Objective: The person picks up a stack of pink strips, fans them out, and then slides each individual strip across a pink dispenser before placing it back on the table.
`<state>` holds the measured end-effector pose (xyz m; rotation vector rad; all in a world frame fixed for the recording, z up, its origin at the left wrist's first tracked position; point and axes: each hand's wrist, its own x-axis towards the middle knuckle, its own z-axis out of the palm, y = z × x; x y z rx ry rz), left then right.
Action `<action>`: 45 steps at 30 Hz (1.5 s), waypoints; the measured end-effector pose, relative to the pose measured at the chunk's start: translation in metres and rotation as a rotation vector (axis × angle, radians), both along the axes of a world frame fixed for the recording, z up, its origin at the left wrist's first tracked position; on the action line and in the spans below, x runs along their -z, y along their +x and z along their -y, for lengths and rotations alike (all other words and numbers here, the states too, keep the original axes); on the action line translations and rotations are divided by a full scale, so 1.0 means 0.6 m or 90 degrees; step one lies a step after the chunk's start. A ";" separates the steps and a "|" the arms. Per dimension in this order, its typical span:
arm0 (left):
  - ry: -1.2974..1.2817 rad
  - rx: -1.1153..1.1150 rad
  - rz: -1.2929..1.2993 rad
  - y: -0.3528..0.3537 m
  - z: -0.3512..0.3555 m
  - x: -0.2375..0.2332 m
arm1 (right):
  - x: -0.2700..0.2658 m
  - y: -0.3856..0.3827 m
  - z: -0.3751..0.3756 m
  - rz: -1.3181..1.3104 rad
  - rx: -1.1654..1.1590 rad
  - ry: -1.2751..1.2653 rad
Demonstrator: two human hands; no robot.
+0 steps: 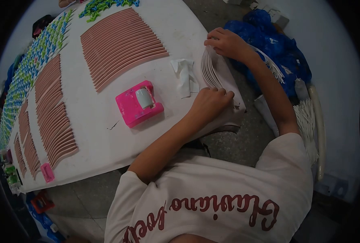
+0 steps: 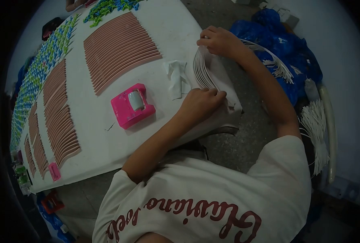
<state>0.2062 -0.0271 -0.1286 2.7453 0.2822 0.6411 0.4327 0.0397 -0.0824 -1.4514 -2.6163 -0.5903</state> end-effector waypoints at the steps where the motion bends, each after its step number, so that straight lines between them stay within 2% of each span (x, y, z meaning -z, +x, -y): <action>1: -0.020 -0.007 -0.019 0.011 -0.005 0.001 | 0.000 -0.002 -0.018 0.005 -0.004 0.003; 6: -0.039 -0.076 -0.015 0.037 -0.017 0.000 | 0.017 -0.012 -0.078 0.001 -0.016 -0.018; 10: -0.087 -0.101 -0.021 0.036 -0.022 0.001 | 0.030 -0.019 -0.075 -0.029 0.000 -0.044; 12: -0.102 -0.102 -0.004 0.031 -0.019 0.003 | 0.038 -0.020 -0.055 -0.142 0.064 -0.004; 13: -0.116 -0.116 0.005 0.029 -0.017 0.001 | 0.029 -0.022 -0.037 -0.141 0.072 -0.009; 15: -0.139 -0.125 0.018 0.024 -0.013 -0.006 | 0.003 -0.020 0.012 -0.328 0.178 -0.030; 16: -0.163 -0.144 0.012 0.020 -0.011 -0.011 | -0.002 -0.019 0.041 -0.323 0.183 -0.035; 18: -0.193 -0.166 0.009 0.016 -0.009 -0.010 | -0.011 -0.021 0.102 -0.553 0.376 -0.285; 20: -0.151 -0.190 0.096 0.013 -0.005 -0.001 | -0.013 -0.043 0.153 -0.558 0.424 -0.324; 22: -0.152 -0.173 0.108 0.001 -0.002 -0.001 | -0.010 -0.075 0.198 -0.561 0.472 -0.362; 24: -0.149 -0.155 0.120 -0.026 0.001 -0.015 | 0.008 -0.116 0.226 -0.468 0.413 -0.057; 26: -0.200 -0.089 0.007 -0.076 0.005 -0.063 | 0.020 -0.144 0.238 -0.420 0.414 -0.017; 27: -0.201 -0.088 0.002 -0.095 0.006 -0.076 | 0.027 -0.154 0.244 -0.376 0.412 0.025; 32: -0.233 -0.113 0.083 -0.182 0.001 -0.131 | 0.062 -0.153 0.252 -0.349 0.401 0.034; 40: -0.297 -0.126 0.167 -0.250 -0.012 -0.146 | 0.054 -0.173 0.250 -0.333 0.409 0.131; 42: -0.311 -0.127 0.182 -0.256 -0.013 -0.149 | 0.037 -0.178 0.254 -0.384 0.441 0.141; 43: -0.408 -0.142 0.172 -0.258 -0.013 -0.151 | 0.021 -0.188 0.257 -0.384 0.435 0.142; 44: -0.506 -0.157 0.162 -0.259 -0.013 -0.153 | -0.002 -0.201 0.262 -0.582 0.435 0.107; 45: -0.505 -0.163 0.167 -0.259 -0.015 -0.152 | -0.022 -0.213 0.267 -0.779 0.428 0.064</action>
